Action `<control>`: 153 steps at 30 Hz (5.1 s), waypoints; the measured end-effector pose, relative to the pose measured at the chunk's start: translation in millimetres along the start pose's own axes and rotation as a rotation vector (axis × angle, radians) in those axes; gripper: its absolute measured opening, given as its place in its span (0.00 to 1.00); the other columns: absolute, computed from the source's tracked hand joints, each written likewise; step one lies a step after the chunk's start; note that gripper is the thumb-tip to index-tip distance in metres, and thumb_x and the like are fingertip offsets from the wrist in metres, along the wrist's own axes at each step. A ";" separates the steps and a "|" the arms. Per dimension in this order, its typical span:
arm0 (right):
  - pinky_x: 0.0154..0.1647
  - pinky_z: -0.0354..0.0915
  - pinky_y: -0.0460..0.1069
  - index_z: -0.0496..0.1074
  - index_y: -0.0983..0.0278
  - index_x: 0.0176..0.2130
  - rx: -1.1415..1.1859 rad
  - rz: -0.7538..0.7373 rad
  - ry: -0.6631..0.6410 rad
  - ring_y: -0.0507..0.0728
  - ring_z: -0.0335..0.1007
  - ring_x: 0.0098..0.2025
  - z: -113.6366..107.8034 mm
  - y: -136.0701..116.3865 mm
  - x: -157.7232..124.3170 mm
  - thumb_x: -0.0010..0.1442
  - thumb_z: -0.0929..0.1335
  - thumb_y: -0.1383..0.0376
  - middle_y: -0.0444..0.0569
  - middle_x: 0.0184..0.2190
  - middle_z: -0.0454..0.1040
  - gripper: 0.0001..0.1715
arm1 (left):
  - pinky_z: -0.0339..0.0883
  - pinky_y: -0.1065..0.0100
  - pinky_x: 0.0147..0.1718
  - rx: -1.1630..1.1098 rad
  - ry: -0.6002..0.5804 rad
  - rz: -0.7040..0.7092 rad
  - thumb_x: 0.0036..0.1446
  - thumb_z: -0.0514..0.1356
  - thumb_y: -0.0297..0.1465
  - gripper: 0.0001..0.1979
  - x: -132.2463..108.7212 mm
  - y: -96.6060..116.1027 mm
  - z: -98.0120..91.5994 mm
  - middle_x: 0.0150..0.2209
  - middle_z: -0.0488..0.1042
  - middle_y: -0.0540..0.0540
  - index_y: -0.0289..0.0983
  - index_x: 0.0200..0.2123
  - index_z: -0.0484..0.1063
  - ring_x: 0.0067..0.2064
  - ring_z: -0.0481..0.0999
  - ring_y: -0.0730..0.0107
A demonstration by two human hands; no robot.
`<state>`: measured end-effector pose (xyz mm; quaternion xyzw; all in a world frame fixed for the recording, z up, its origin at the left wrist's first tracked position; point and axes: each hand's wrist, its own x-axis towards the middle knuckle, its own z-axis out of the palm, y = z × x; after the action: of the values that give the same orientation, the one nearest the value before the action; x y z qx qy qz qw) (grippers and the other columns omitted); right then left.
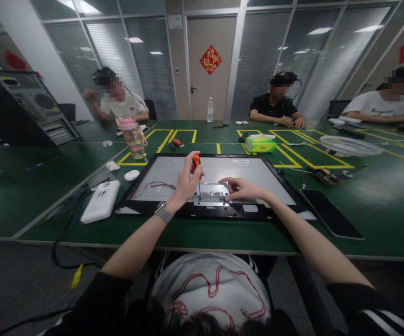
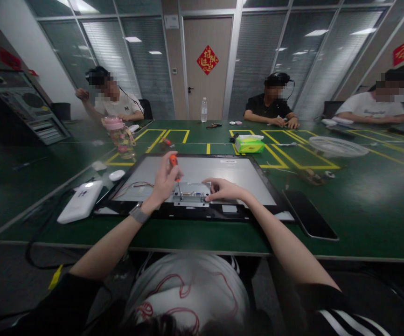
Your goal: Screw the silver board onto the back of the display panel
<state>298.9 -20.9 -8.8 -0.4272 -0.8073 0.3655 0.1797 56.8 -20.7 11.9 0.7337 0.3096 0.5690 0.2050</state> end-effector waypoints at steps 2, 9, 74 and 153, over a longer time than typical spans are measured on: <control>0.33 0.58 0.48 0.62 0.65 0.59 0.001 -0.001 -0.003 0.52 0.62 0.29 0.1 -0.2 -0.1 0.49 0.73 0.52 0.40 0.26 0.65 0.44 | 0.66 0.70 0.30 0.007 -0.002 0.001 0.63 0.50 0.33 0.19 0.0 -0.2 -0.1 0.26 0.70 0.53 0.42 0.58 0.57 0.27 0.71 0.76; 0.32 0.58 0.48 0.63 0.66 0.59 0.004 0.001 0.002 0.52 0.62 0.29 0.0 -3.1 -0.8 0.48 0.74 0.52 0.41 0.27 0.65 0.44 | 0.67 0.70 0.30 -0.006 -0.002 -0.006 0.63 0.51 0.33 0.19 0.0 1.8 -0.6 0.26 0.70 0.54 0.41 0.58 0.57 0.27 0.71 0.76; 0.33 0.58 0.48 0.63 0.66 0.59 0.016 0.012 0.004 0.52 0.62 0.29 0.6 -3.2 -0.2 0.49 0.73 0.53 0.41 0.26 0.65 0.43 | 0.67 0.70 0.29 0.008 -0.008 -0.008 0.63 0.51 0.31 0.19 -0.2 5.1 -0.4 0.27 0.71 0.53 0.42 0.57 0.58 0.27 0.71 0.76; 0.32 0.58 0.48 0.62 0.65 0.59 0.012 -0.006 0.001 0.52 0.62 0.29 0.8 0.9 0.4 0.49 0.73 0.52 0.40 0.26 0.65 0.43 | 0.67 0.70 0.29 0.000 -0.006 -0.005 0.63 0.50 0.31 0.20 -0.3 0.4 0.2 0.26 0.70 0.53 0.43 0.59 0.56 0.27 0.71 0.76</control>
<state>298.7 -20.5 -10.0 -0.4238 -0.8062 0.3695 0.1840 57.0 -21.1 11.9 0.7346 0.3109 0.5663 0.2073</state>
